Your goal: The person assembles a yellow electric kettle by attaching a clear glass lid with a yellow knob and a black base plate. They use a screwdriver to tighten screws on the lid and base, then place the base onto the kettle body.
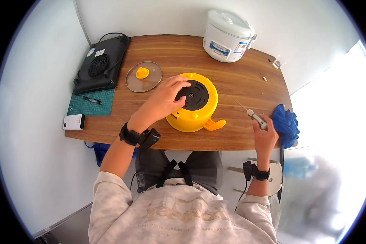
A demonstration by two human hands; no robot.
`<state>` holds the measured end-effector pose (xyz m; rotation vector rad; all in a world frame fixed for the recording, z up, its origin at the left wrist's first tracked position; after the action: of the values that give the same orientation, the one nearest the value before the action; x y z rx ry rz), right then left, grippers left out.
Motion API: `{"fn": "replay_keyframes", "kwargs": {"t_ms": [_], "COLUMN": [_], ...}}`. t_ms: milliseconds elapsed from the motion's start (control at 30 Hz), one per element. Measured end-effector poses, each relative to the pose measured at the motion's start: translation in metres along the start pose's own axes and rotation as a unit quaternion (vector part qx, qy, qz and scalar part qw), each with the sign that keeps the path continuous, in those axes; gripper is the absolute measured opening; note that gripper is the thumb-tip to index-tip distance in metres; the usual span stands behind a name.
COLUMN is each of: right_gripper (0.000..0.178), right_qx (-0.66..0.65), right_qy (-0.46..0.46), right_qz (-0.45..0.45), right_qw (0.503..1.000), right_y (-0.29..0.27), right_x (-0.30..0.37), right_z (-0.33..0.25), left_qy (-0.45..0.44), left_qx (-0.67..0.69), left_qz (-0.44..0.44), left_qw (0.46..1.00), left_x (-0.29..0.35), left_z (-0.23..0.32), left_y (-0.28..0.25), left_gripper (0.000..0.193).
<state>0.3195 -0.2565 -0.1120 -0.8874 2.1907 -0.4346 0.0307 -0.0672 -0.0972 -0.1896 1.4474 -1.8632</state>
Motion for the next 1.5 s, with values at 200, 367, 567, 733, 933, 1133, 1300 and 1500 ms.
{"fn": "replay_keyframes", "kwargs": {"t_ms": [200,367,567,733,933,1133,1300,1500], "right_gripper": [0.023,0.023,0.022,0.020,0.021,0.021,0.021,0.022], "right_qx": [-0.205,-0.214,-0.103,-0.088,-0.089,-0.088,-0.091,-0.096], "right_qy": [0.013,-0.057,-0.160,-0.154,-0.192,-0.225,-0.239,-0.254], "right_qz": [-0.041,-0.209,-0.276,-0.283,-0.283,-0.285,-0.281,-0.277], "right_qw": [0.978,0.952,0.942,0.943,0.935,0.927,0.925,0.922], "right_y": [-0.030,0.013,0.056,0.067,0.075,0.082,0.085,0.088], "right_x": [-0.070,-0.106,-0.108,-0.113,-0.113,-0.111,-0.113,-0.115], "right_z": [-0.088,-0.159,-0.204,-0.213,-0.220,-0.226,-0.228,-0.225], "left_qy": [0.021,0.002,0.013,0.020,0.033,0.008,0.014,0.014], "left_qx": [-0.005,0.032,0.034,0.045,0.045,0.040,0.041,0.039], "left_qz": [0.042,0.044,0.030,0.049,0.064,0.030,0.035,0.035], "left_qw": [0.999,0.999,0.999,0.998,0.996,0.999,0.998,0.999], "left_x": [0.004,0.006,0.005,0.006,0.006,0.006,0.006,0.006], "left_z": [-0.002,0.000,-0.002,-0.002,-0.004,-0.004,-0.005,-0.005], "left_y": [0.008,0.003,0.006,0.004,0.009,0.010,0.010,0.011], "left_gripper": [0.046,0.046,0.039,0.037,0.034,0.030,0.031,0.031]}}
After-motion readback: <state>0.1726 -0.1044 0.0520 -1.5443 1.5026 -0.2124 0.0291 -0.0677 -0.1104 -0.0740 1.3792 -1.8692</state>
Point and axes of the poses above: each hand's wrist, its own x-axis away from the middle knuckle, its own y-axis out of the palm, z = x × y, the point moved 8 cm from there along -x, towards the middle knuckle, and after that the axes turned 13 degrees about -x, right-handed, at the moved point
